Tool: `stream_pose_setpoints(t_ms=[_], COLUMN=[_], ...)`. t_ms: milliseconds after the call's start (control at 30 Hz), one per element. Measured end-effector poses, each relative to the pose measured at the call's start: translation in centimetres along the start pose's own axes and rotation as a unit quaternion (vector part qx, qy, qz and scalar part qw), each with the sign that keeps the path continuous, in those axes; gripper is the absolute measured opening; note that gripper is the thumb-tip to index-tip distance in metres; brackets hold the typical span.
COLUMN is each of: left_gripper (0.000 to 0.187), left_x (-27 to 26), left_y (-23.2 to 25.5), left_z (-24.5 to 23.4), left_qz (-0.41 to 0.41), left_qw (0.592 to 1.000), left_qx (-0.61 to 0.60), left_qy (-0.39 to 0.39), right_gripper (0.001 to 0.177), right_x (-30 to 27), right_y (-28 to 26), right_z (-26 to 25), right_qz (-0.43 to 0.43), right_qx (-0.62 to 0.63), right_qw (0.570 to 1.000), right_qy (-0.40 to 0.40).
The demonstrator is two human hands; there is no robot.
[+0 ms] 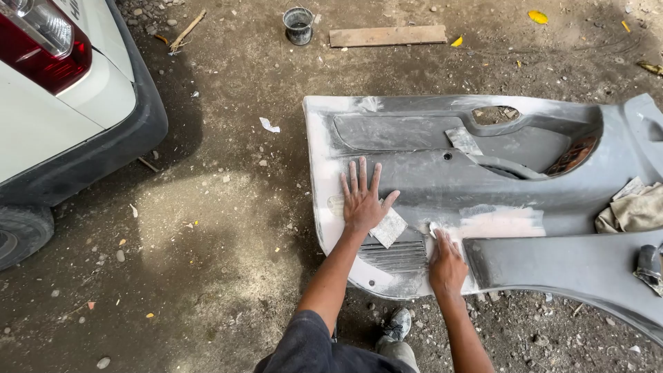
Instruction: The person sands a detached car bumper with a sanding block. They work on different sections of the bumper, including the grille area and the curved edges, using a back-and-forth motion.
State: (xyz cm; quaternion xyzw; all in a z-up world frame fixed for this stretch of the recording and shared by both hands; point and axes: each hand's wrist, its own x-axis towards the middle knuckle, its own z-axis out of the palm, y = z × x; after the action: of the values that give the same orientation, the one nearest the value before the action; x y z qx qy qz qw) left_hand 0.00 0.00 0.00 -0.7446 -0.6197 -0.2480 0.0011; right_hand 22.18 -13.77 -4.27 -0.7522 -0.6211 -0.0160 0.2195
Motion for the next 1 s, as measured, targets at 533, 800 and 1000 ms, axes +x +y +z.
stream_pose_setpoints(t_ms=[533,800,1000], left_gripper=[0.066,0.042,0.038], left_x=[-10.0,-13.9,-14.4], left_y=[10.0,17.6,16.2], left_z=[-6.0,1.4,-4.1], left_qz=[-0.035,-0.213,-0.228], left_qw=[0.935,0.828,0.926], left_qx=[-0.304,-0.518,-0.302], left_qy=[-0.177,0.03,0.004], right_gripper=[0.035,0.039,0.023], right_x=[-0.9,0.3,5.8], right_y=[0.2,3.6,13.0], right_z=[-11.3,-13.5,-12.0], right_qz=[0.026,-0.269,-0.145], right_qx=[0.366,0.337,0.284], right_qw=[0.93,0.893,0.944], right_qy=[-0.026,-0.131,-0.089])
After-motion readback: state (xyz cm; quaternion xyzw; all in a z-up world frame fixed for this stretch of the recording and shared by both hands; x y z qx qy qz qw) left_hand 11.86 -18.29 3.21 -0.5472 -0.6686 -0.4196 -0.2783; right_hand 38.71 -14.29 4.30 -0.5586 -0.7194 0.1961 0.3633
